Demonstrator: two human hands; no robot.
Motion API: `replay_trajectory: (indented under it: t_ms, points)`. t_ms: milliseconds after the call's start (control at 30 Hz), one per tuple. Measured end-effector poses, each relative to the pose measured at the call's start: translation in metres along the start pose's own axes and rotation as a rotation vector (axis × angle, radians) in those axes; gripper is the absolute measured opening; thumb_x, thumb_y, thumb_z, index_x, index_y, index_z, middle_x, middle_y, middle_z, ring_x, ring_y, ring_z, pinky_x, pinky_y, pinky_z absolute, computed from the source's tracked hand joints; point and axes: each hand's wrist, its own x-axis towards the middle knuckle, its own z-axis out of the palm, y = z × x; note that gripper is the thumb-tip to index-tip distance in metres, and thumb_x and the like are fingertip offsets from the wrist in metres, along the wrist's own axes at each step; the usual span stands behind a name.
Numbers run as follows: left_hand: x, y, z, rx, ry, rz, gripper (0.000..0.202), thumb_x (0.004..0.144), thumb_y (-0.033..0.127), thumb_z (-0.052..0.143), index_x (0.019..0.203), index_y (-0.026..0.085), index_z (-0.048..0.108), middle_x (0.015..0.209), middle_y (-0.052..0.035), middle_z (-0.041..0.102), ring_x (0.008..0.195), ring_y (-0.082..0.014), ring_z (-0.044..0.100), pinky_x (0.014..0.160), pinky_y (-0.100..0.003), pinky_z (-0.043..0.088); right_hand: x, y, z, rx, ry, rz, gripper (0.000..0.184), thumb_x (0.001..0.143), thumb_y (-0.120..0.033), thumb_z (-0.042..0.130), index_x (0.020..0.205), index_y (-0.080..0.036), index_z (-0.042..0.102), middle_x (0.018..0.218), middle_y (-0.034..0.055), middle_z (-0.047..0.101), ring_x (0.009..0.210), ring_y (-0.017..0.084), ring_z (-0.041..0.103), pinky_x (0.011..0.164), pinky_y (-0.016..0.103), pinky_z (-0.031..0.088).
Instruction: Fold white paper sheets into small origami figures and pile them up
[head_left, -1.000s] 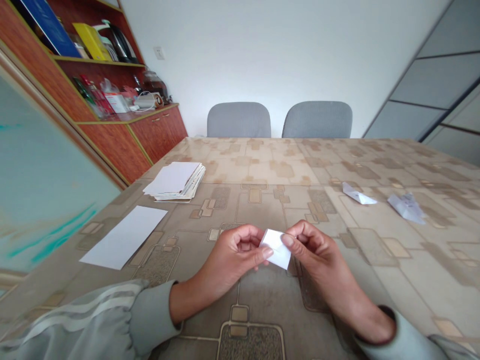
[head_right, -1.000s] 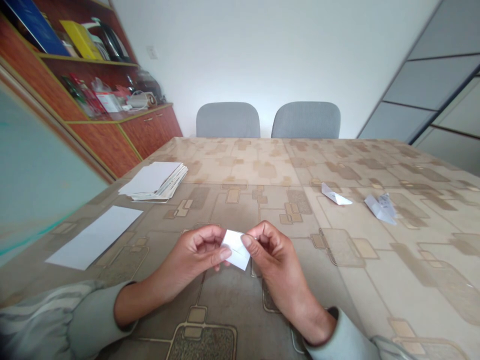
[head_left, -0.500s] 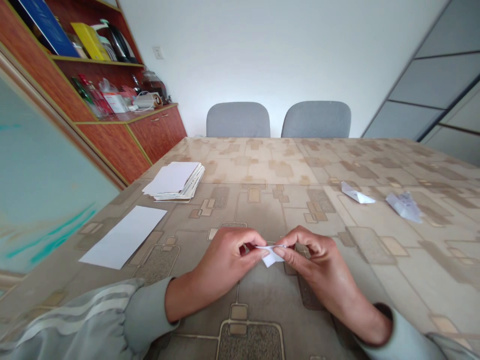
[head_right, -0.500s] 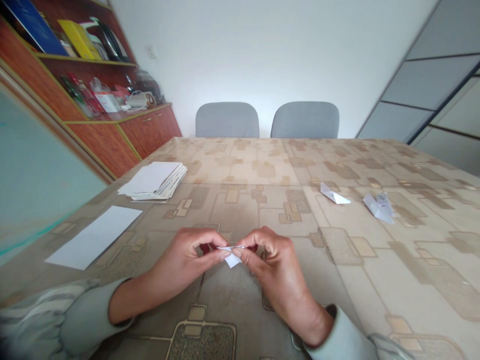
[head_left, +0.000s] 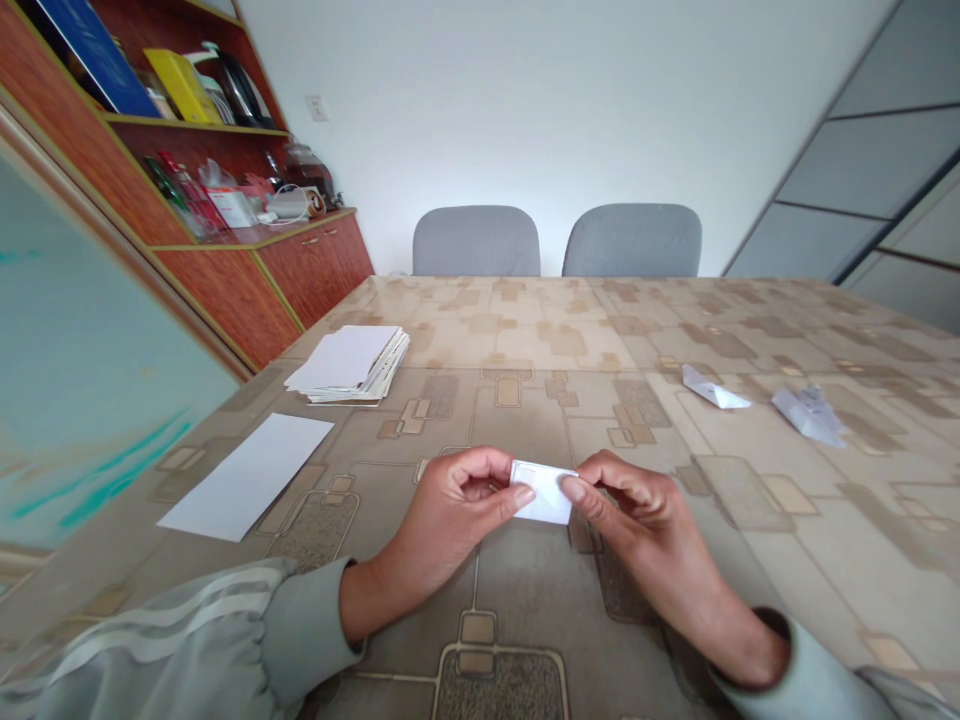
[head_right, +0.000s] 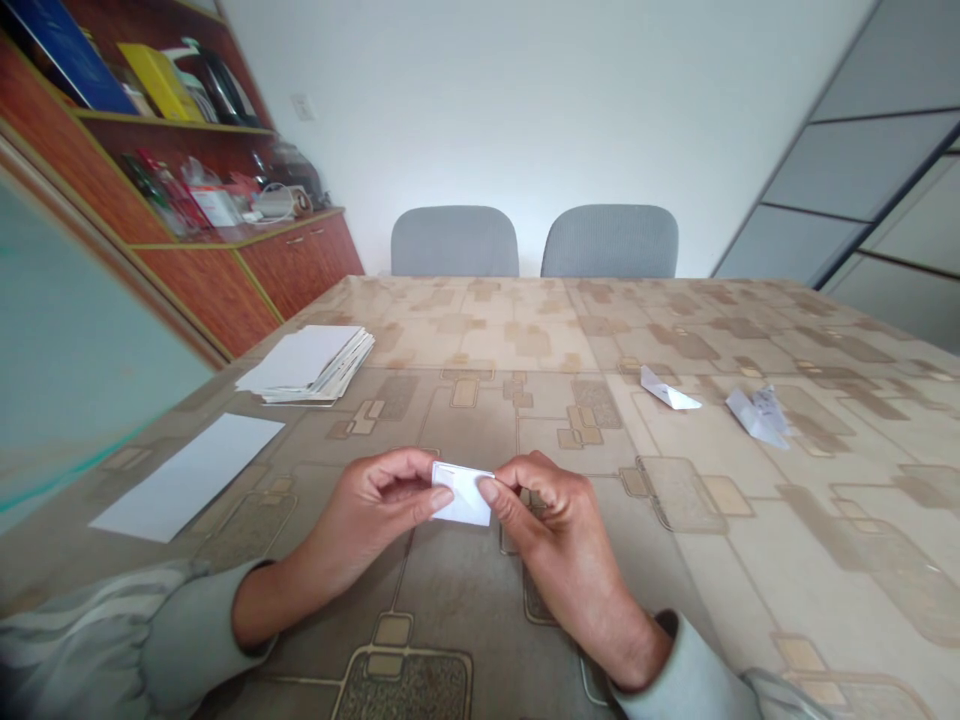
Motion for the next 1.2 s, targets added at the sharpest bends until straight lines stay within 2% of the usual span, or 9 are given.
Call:
replay_trajectory:
  t_ms: [67, 133, 200, 267, 433, 533, 700, 867, 1200]
  points:
    - [0.000, 0.000, -0.002, 0.165, 0.014, 0.092, 0.013, 0.078, 0.026, 0.071, 0.074, 0.015, 0.067, 0.068, -0.0012, 0.068, 0.062, -0.0133, 0.061, 0.058, -0.022, 0.048, 0.001, 0.000, -0.001, -0.051, -0.033, -0.070, 0.017, 0.093, -0.032, 0.057, 0.083, -0.023, 0.066, 0.073, 0.0002, 0.062, 0.070, 0.016, 0.056, 0.064, 0.029, 0.043]
    - [-0.001, 0.002, -0.007, 0.387, -0.008, 0.280, 0.012, 0.084, 0.025, 0.067, 0.075, 0.017, 0.070, 0.069, -0.0019, 0.069, 0.063, -0.0137, 0.062, 0.059, -0.023, 0.047, 0.002, -0.002, -0.003, -0.144, -0.049, -0.182, 0.009, 0.092, -0.027, 0.059, 0.093, -0.024, 0.067, 0.082, 0.0017, 0.066, 0.078, 0.018, 0.058, 0.070, 0.031, 0.044]
    - [-0.002, 0.005, -0.012, 0.618, -0.101, 0.497, 0.016, 0.091, 0.023, 0.060, 0.083, 0.018, 0.072, 0.075, -0.0039, 0.071, 0.068, -0.0146, 0.063, 0.063, -0.025, 0.047, 0.003, -0.004, -0.005, -0.255, -0.062, -0.291, 0.007, 0.091, -0.024, 0.060, 0.090, -0.023, 0.067, 0.079, 0.0020, 0.065, 0.078, 0.018, 0.057, 0.071, 0.031, 0.043]
    - [-0.002, 0.006, -0.016, 0.824, -0.195, 0.676, 0.021, 0.096, 0.021, 0.052, 0.090, 0.018, 0.072, 0.081, -0.0055, 0.072, 0.073, -0.0162, 0.064, 0.067, -0.027, 0.048, 0.004, -0.006, -0.006, -0.369, -0.101, -0.371, 0.016, 0.094, -0.023, 0.056, 0.081, -0.022, 0.065, 0.072, 0.0016, 0.063, 0.074, 0.018, 0.054, 0.068, 0.031, 0.041]
    - [-0.004, 0.001, -0.018, 1.202, -0.274, 0.874, 0.026, 0.098, 0.016, 0.046, 0.088, 0.017, 0.069, 0.085, -0.0059, 0.071, 0.080, -0.0195, 0.061, 0.070, -0.030, 0.046, 0.005, -0.005, -0.005, -0.675, -0.210, -0.414, 0.021, 0.093, -0.017, 0.057, 0.072, -0.019, 0.060, 0.073, 0.0023, 0.062, 0.078, 0.020, 0.050, 0.069, 0.033, 0.037]
    - [-0.005, -0.003, -0.016, 1.286, -0.335, 0.853, 0.024, 0.097, 0.015, 0.046, 0.082, 0.016, 0.065, 0.080, -0.0051, 0.067, 0.076, -0.0195, 0.057, 0.066, -0.030, 0.043, 0.005, -0.005, -0.003, -0.797, -0.317, -0.432, 0.007, 0.087, -0.017, 0.067, 0.082, -0.020, 0.062, 0.084, 0.0026, 0.065, 0.084, 0.021, 0.051, 0.074, 0.034, 0.038]
    - [-0.005, -0.004, -0.015, 1.186, -0.412, 0.750, 0.027, 0.099, 0.021, 0.045, 0.080, 0.016, 0.065, 0.078, -0.0041, 0.065, 0.073, -0.0175, 0.056, 0.067, -0.029, 0.043, 0.004, -0.005, -0.002, -0.832, -0.461, -0.420, 0.007, 0.089, -0.018, 0.064, 0.084, -0.020, 0.061, 0.085, 0.0019, 0.066, 0.086, 0.020, 0.054, 0.079, 0.035, 0.038]
    - [-0.006, -0.005, -0.021, 0.991, -0.395, 0.567, 0.022, 0.097, 0.033, 0.053, 0.092, 0.017, 0.067, 0.093, -0.0052, 0.066, 0.087, -0.0178, 0.059, 0.079, -0.027, 0.047, 0.004, -0.002, -0.005, -0.772, -0.455, -0.400, 0.013, 0.094, -0.017, 0.056, 0.083, -0.019, 0.061, 0.086, 0.0028, 0.066, 0.086, 0.019, 0.054, 0.081, 0.035, 0.038]
    - [-0.003, -0.005, -0.032, 0.936, -0.409, 0.423, 0.022, 0.098, 0.027, 0.052, 0.085, 0.020, 0.069, 0.091, -0.0018, 0.062, 0.086, -0.0153, 0.059, 0.078, -0.026, 0.044, 0.005, 0.006, -0.006, -0.601, -0.440, -0.368, 0.015, 0.095, -0.014, 0.052, 0.086, -0.019, 0.062, 0.086, 0.0019, 0.065, 0.087, 0.019, 0.054, 0.084, 0.035, 0.038]
